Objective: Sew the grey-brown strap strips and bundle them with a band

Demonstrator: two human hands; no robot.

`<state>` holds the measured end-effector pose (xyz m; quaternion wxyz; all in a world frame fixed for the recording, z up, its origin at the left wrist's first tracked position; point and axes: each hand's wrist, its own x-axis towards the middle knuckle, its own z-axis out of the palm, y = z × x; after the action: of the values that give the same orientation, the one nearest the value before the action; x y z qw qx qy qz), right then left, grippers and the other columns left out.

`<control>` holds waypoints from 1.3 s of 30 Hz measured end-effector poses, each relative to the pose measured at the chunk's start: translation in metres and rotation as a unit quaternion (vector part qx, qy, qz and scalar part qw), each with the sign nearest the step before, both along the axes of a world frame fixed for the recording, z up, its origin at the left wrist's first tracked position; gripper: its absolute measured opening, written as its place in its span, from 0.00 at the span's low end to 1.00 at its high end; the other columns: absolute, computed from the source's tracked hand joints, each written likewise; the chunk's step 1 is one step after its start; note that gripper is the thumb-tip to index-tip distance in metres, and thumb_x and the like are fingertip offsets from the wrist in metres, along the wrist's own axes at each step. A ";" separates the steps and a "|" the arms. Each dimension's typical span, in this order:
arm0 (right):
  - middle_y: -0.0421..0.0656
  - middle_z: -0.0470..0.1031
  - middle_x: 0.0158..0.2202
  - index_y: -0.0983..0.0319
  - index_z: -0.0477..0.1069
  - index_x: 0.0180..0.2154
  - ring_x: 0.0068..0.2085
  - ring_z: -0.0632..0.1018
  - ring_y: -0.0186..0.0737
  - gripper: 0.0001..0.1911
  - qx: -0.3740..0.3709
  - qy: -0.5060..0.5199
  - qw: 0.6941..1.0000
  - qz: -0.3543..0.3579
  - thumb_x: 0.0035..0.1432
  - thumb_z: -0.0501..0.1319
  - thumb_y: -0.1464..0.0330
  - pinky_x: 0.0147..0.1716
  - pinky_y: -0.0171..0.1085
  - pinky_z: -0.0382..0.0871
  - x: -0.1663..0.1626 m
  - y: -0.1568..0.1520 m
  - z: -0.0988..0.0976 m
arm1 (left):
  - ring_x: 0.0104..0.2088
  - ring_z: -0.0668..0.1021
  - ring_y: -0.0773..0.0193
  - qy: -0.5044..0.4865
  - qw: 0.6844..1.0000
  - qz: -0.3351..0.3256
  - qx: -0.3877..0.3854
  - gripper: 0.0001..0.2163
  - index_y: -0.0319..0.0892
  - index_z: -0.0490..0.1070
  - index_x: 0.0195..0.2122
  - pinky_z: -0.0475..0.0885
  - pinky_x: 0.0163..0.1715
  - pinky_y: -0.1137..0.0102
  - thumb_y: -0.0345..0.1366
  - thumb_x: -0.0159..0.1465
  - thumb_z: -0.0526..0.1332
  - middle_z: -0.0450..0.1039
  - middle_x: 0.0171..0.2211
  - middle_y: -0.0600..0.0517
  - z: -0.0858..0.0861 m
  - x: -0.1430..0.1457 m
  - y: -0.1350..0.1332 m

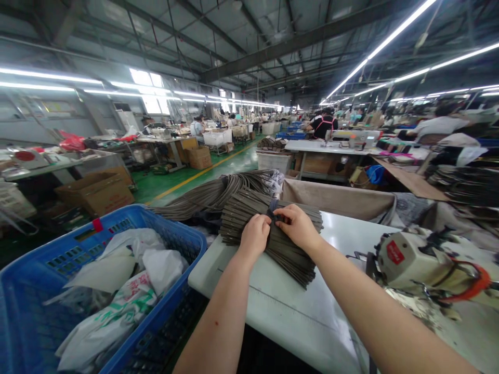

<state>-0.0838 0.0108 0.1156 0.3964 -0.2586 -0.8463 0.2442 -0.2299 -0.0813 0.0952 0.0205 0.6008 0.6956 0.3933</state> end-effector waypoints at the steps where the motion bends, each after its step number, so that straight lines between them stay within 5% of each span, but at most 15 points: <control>1: 0.39 0.71 0.33 0.57 0.82 0.41 0.33 0.72 0.39 0.17 -0.001 0.003 1.000 -0.004 0.49 0.67 0.78 0.36 0.39 0.69 0.000 0.000 0.000 | 0.46 0.78 0.60 -0.018 1.000 -0.006 0.014 0.11 0.41 0.74 0.39 0.72 0.51 0.67 0.24 0.67 0.53 0.76 0.41 0.47 -0.002 0.000 0.000; 3: 0.41 0.73 0.35 0.58 0.82 0.41 0.33 0.72 0.39 0.17 -0.004 0.008 1.000 -0.011 0.49 0.66 0.78 0.35 0.39 0.68 -0.001 0.000 -0.001 | 0.41 0.78 0.62 -0.066 0.997 0.001 0.040 0.08 0.40 0.73 0.43 0.73 0.48 0.68 0.26 0.66 0.57 0.75 0.42 0.48 -0.005 0.002 -0.001; 7: 0.39 0.76 0.32 0.58 0.81 0.41 0.33 0.74 0.39 0.17 -0.012 0.009 1.000 -0.011 0.50 0.64 0.79 0.36 0.38 0.68 -0.002 0.001 -0.003 | 0.37 0.78 0.63 -0.119 0.990 0.017 0.076 0.20 0.41 0.70 0.55 0.75 0.41 0.68 0.38 0.63 0.68 0.75 0.47 0.46 -0.004 0.005 0.004; 9: 0.38 0.76 0.31 0.57 0.81 0.40 0.32 0.74 0.39 0.16 -0.015 0.006 1.000 -0.010 0.51 0.64 0.78 0.36 0.38 0.68 -0.003 0.002 -0.003 | 0.40 0.79 0.61 -0.120 0.989 0.016 0.083 0.11 0.42 0.75 0.49 0.74 0.42 0.69 0.37 0.67 0.64 0.78 0.44 0.47 -0.001 0.005 0.009; 12: 0.39 0.77 0.31 0.58 0.81 0.39 0.34 0.75 0.41 0.13 -0.014 0.003 1.000 -0.021 0.53 0.64 0.76 0.37 0.39 0.68 -0.003 0.004 -0.002 | 0.30 0.78 0.65 -0.165 0.983 0.026 0.070 0.08 0.42 0.76 0.41 0.73 0.36 0.71 0.33 0.71 0.57 0.78 0.35 0.50 0.001 0.003 0.016; 15: 0.41 0.77 0.32 0.58 0.80 0.36 0.36 0.76 0.42 0.10 -0.012 0.004 0.999 -0.040 0.54 0.64 0.76 0.40 0.40 0.68 -0.003 0.006 -0.001 | 0.27 0.75 0.69 -0.182 0.974 0.066 0.117 0.05 0.41 0.74 0.43 0.72 0.32 0.72 0.30 0.67 0.61 0.74 0.39 0.49 -0.002 0.006 0.016; 20: 0.41 0.77 0.32 0.57 0.79 0.35 0.37 0.76 0.43 0.08 -0.010 -0.009 0.999 -0.041 0.56 0.64 0.75 0.41 0.40 0.68 -0.002 0.008 0.000 | 0.35 0.75 0.65 -0.103 0.957 0.128 0.239 0.10 0.41 0.67 0.45 0.74 0.38 0.68 0.27 0.64 0.63 0.69 0.41 0.48 -0.012 0.023 0.002; 24: 0.41 0.77 0.32 0.58 0.79 0.33 0.37 0.76 0.43 0.08 -0.010 -0.027 0.999 -0.034 0.56 0.63 0.75 0.41 0.40 0.68 -0.002 0.010 0.001 | 0.43 0.76 0.56 0.030 0.975 0.118 0.187 0.10 0.43 0.70 0.43 0.73 0.47 0.62 0.31 0.62 0.68 0.73 0.40 0.48 -0.014 0.030 -0.002; 29: 0.39 0.75 0.29 0.58 0.76 0.30 0.34 0.75 0.40 0.06 -0.011 -0.046 0.998 -0.029 0.55 0.63 0.75 0.37 0.37 0.66 -0.004 0.017 -0.001 | 0.44 0.75 0.54 0.088 0.983 0.097 0.126 0.07 0.43 0.72 0.46 0.71 0.48 0.61 0.29 0.69 0.61 0.76 0.41 0.47 -0.012 0.028 0.001; 39: 0.41 0.75 0.33 0.58 0.73 0.33 0.37 0.74 0.42 0.07 0.063 -0.100 0.992 -0.042 0.60 0.61 0.76 0.39 0.38 0.66 0.000 0.002 0.006 | 0.46 0.74 0.54 0.095 0.987 0.089 0.097 0.07 0.41 0.70 0.45 0.70 0.51 0.60 0.26 0.68 0.58 0.74 0.42 0.45 -0.014 0.022 0.004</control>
<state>-0.0842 0.0128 0.1218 0.3355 -0.2911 -0.8839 0.1464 -0.2083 -0.0773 0.0813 -0.1393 0.5701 0.7039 0.4001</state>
